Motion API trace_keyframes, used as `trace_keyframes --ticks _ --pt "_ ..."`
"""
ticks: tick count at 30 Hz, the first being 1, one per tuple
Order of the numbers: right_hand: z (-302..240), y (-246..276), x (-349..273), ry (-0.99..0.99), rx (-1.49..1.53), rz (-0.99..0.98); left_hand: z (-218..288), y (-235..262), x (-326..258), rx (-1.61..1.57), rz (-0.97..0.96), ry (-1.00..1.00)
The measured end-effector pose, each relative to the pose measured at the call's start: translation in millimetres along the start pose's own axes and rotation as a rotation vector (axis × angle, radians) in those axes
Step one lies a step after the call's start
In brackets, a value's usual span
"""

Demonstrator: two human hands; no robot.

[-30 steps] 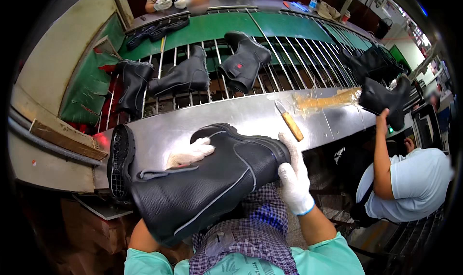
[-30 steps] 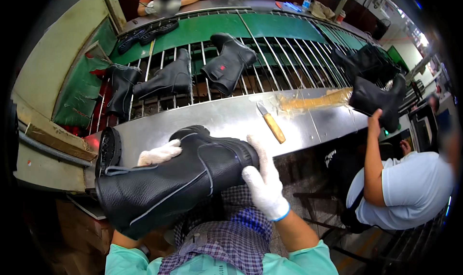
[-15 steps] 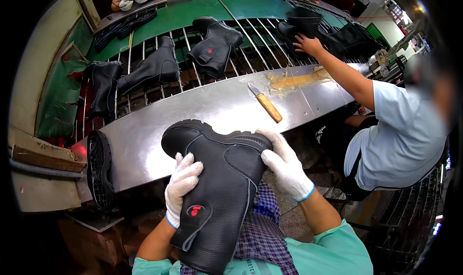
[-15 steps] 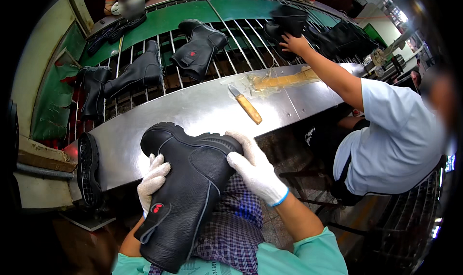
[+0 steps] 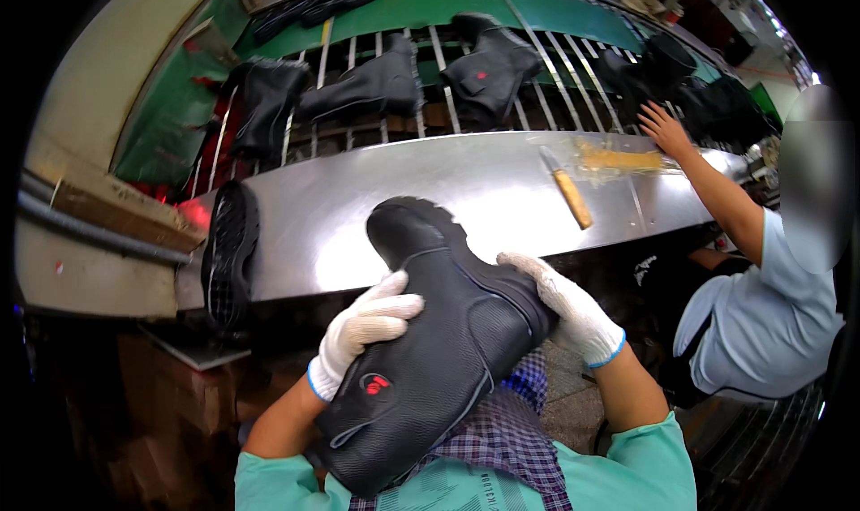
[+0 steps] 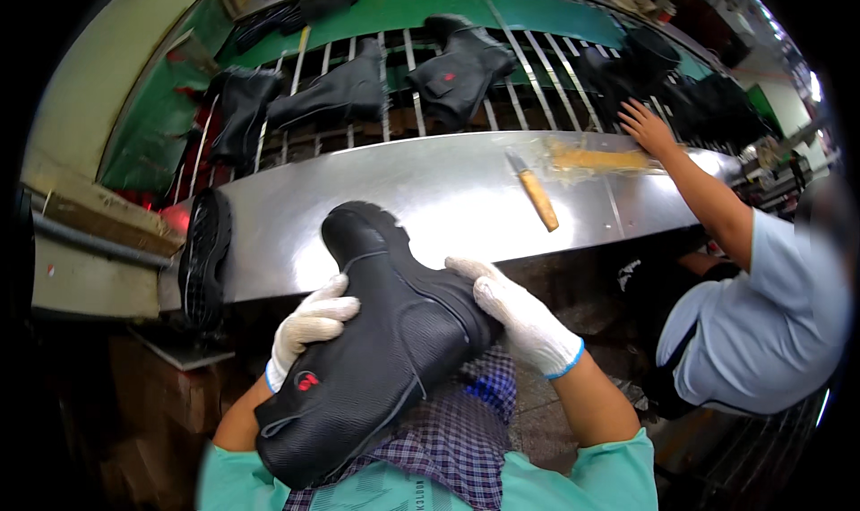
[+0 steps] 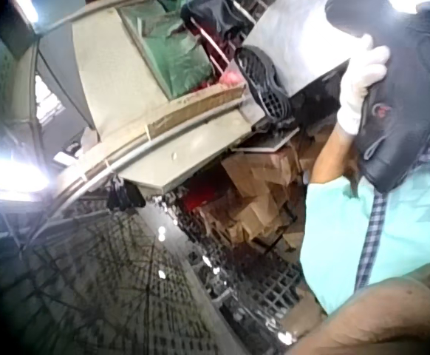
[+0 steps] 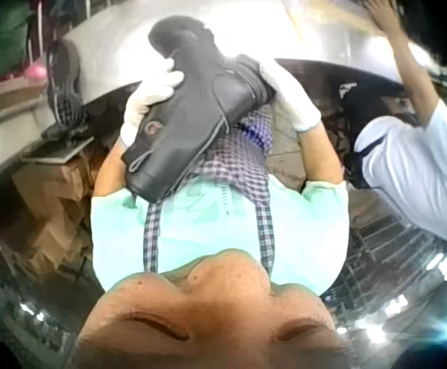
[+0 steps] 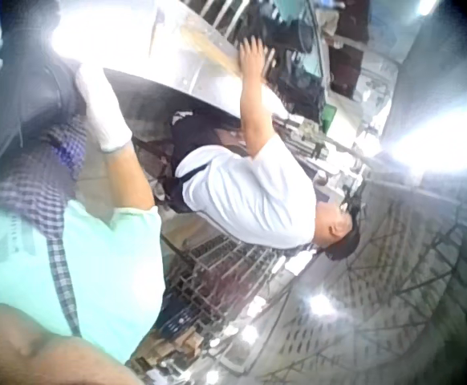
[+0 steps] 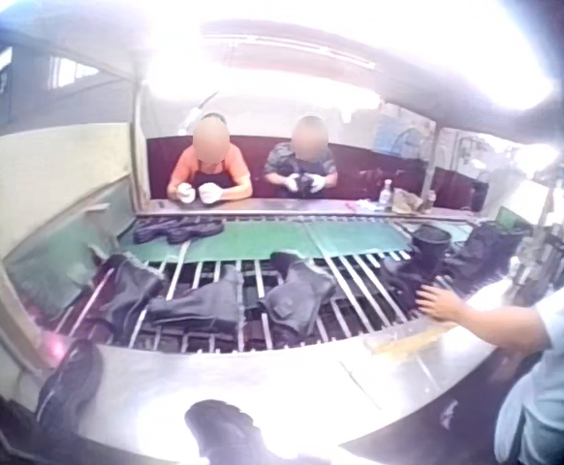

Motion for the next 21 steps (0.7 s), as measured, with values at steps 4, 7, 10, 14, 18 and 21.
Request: trace_keyframes --ticks 4,7,10,14,18,21 --pt "33.9 -4.4 12.7 -0.217 0.070 -0.128 8.4 5.5 -0.6 0.118 -0.191 -0.064" --pt "45.1 -6.9 25.3 -0.316 0.126 -0.223 10.6 6.7 1.4 0.172 -0.230 -0.079" --pt "48.3 -15.6 36.1 -0.434 0.192 -0.263 12.0 10.5 14.1 0.183 -0.276 -0.097" --pt "29.8 -36.8 26.4 -0.198 0.329 -0.158 13.6 36.8 37.0 0.370 0.106 0.144" --pt "-39.8 4.3 24.6 0.157 0.319 0.180 -52.8 61.4 6.2 -0.110 0.165 0.592" --pt "-139.7 53.8 46.5 0.512 0.350 0.237 -58.3 85.9 20.7 0.500 0.158 0.503"
Point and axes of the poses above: each hand's wrist, its own x-axis towards the middle knuckle, its own y-axis out of the back of the hand, z = x × y, the point moved 7 cm from there along x, towards the middle knuckle, and after that the axes turned 15 degrees about x, right-handed, at the moved point
